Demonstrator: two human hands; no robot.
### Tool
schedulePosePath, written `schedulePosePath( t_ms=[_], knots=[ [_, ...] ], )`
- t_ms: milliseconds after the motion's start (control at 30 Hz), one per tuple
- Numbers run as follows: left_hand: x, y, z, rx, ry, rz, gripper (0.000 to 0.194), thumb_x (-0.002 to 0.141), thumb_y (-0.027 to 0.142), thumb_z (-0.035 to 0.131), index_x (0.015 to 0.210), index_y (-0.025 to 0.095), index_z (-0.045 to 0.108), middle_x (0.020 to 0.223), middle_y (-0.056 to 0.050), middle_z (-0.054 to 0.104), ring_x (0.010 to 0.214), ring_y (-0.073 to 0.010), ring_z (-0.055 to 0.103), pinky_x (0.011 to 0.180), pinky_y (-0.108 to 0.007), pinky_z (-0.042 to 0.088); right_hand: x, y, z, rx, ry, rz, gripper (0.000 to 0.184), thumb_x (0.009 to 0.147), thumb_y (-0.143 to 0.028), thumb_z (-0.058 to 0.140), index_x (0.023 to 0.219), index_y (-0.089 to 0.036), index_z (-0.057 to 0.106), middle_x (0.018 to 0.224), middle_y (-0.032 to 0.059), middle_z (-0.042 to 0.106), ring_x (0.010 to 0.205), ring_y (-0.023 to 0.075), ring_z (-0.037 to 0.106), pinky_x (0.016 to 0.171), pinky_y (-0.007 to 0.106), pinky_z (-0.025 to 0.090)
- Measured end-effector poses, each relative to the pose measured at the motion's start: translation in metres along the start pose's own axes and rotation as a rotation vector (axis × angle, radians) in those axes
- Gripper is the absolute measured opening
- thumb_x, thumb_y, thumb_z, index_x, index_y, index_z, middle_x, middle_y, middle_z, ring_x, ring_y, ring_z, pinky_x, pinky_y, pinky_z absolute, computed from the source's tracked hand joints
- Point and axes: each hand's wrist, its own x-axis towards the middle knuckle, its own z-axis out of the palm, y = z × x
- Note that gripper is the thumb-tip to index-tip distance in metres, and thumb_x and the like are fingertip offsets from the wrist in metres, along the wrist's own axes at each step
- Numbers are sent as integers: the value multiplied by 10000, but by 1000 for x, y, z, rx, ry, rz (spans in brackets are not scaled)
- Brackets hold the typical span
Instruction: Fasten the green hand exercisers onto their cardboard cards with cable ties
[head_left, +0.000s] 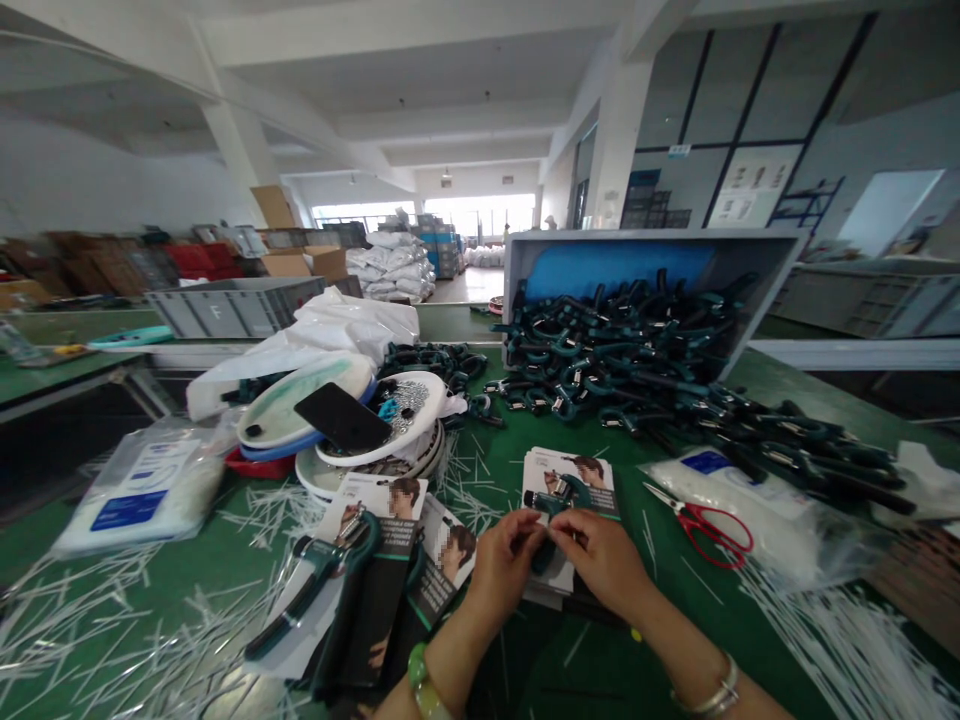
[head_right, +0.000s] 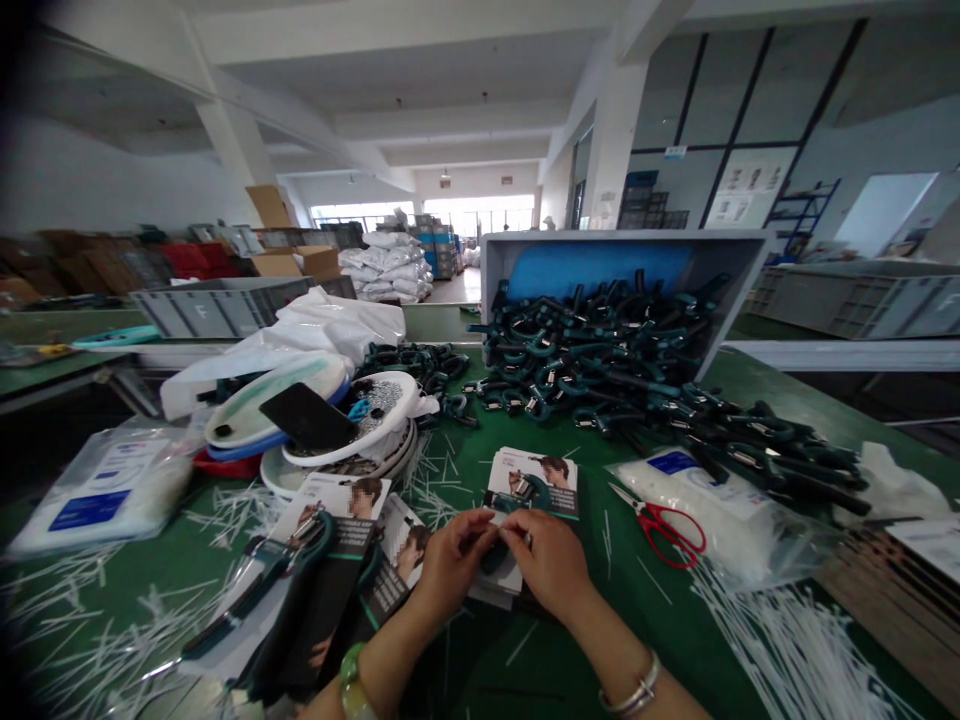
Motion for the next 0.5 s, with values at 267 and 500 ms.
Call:
schedulePosePath(
  t_ms=[267, 500],
  knots=[
    [3, 0, -3, 35, -15, -21, 235, 753, 196, 558, 984, 173, 593, 901, -35, 688, 800, -137, 640, 716, -246, 517, -2, -2, 1, -79, 6, 1, 206, 835, -268, 442, 821, -224, 643, 805, 23, 649, 762, 166, 589, 680, 262, 407],
    [6, -4, -8, 293, 33, 41, 144, 782, 204, 542, 832, 205, 678, 829, -24, 708, 773, -147, 636, 736, -259, 490, -5, 2, 3, -18, 74, -14, 231, 848, -308, 409, 785, -222, 614, 795, 25, 653, 783, 180, 592, 667, 272, 415]
  ],
)
